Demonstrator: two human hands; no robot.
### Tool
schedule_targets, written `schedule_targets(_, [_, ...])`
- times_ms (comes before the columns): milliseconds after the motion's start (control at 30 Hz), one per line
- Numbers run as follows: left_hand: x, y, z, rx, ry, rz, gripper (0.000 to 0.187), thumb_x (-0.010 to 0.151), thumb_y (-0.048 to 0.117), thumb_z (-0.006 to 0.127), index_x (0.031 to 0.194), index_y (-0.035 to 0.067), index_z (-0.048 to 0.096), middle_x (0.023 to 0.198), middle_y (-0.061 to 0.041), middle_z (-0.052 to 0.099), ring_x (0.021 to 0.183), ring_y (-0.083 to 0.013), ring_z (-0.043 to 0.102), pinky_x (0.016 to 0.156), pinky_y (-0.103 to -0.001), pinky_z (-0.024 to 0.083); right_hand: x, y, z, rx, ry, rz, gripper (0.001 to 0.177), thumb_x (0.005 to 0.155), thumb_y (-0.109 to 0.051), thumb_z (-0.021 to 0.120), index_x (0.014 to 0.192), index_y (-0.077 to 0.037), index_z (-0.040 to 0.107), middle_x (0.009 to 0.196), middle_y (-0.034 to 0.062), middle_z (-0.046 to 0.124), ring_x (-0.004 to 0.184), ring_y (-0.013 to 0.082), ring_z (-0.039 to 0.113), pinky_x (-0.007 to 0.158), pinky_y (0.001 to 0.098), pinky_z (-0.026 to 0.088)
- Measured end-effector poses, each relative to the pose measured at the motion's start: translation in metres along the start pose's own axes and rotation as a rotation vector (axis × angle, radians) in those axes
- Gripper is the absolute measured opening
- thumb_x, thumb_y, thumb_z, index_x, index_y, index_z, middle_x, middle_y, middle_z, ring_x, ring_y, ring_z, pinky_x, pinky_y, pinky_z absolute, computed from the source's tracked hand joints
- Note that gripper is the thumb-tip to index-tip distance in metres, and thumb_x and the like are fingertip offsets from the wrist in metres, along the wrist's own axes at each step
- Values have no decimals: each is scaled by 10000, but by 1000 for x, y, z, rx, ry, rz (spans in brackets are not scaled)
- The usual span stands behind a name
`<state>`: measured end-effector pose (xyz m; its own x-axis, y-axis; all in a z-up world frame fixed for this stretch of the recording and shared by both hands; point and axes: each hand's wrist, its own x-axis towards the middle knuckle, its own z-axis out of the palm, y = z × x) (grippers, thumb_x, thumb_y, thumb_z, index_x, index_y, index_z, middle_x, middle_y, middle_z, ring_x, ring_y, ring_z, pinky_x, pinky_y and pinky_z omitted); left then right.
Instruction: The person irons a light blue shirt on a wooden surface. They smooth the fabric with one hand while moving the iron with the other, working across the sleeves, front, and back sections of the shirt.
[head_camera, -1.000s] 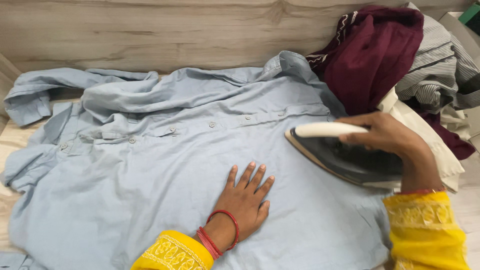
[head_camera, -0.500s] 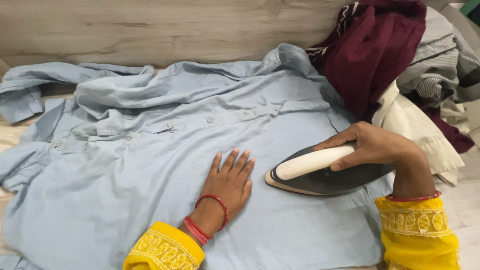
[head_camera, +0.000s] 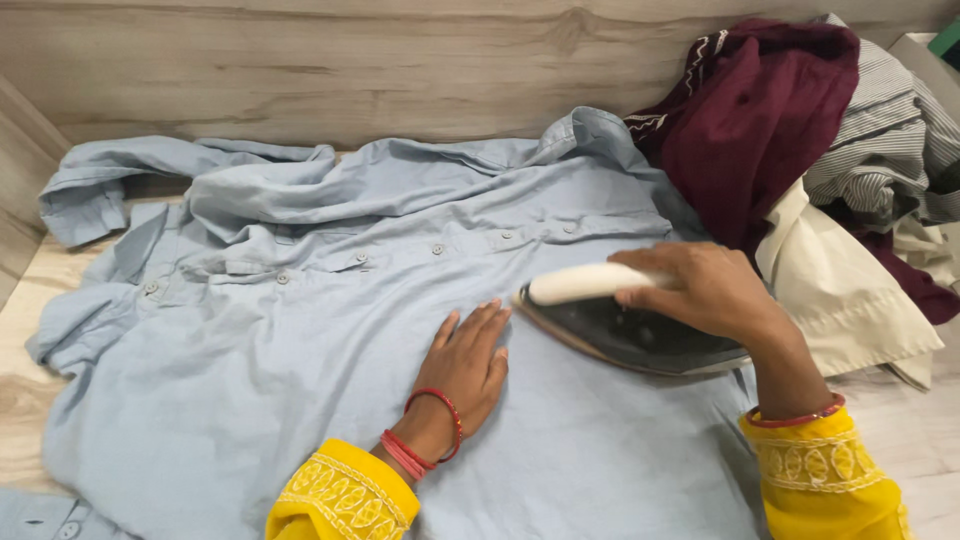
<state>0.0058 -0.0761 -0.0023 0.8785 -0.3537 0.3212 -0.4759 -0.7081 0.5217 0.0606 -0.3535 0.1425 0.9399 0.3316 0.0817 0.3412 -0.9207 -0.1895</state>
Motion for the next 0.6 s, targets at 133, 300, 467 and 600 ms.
schedule_targets(133, [2,-2,1,-92,15,-37,511,1000,216,446,1480,42,475,1557,-129,472,1494,-246,359,1236,-477,193,-6,19,-13,298,-450,-296,569,629,-418,892,1153,-219,793,1039,30,839,917,193,794,792,329,588])
schedule_targets(300, [1,1,2,67,-69,7,487,979,237,460,1434,69,507,1542,-111,475,1483,-271,331,1219,-494,162,-5,21,-16,245,-390,10,584,611,-391,909,1168,-255,799,1061,20,839,892,186,794,806,320,583])
schedule_targets(467, [0,2,2,137,-68,46,480,981,248,455,1422,68,513,1539,-126,459,1475,-284,324,1203,-504,158,0,-8,10,-198,173,246,418,934,-469,693,1294,-260,729,1063,69,760,941,305,722,798,432,546])
schedule_targets(600, [1,1,1,79,-44,35,468,991,229,439,1420,61,522,1526,-123,486,1472,-276,341,1206,-493,162,2,-12,20,-206,231,161,437,959,-447,665,1326,-215,711,1064,84,750,946,301,720,804,428,553])
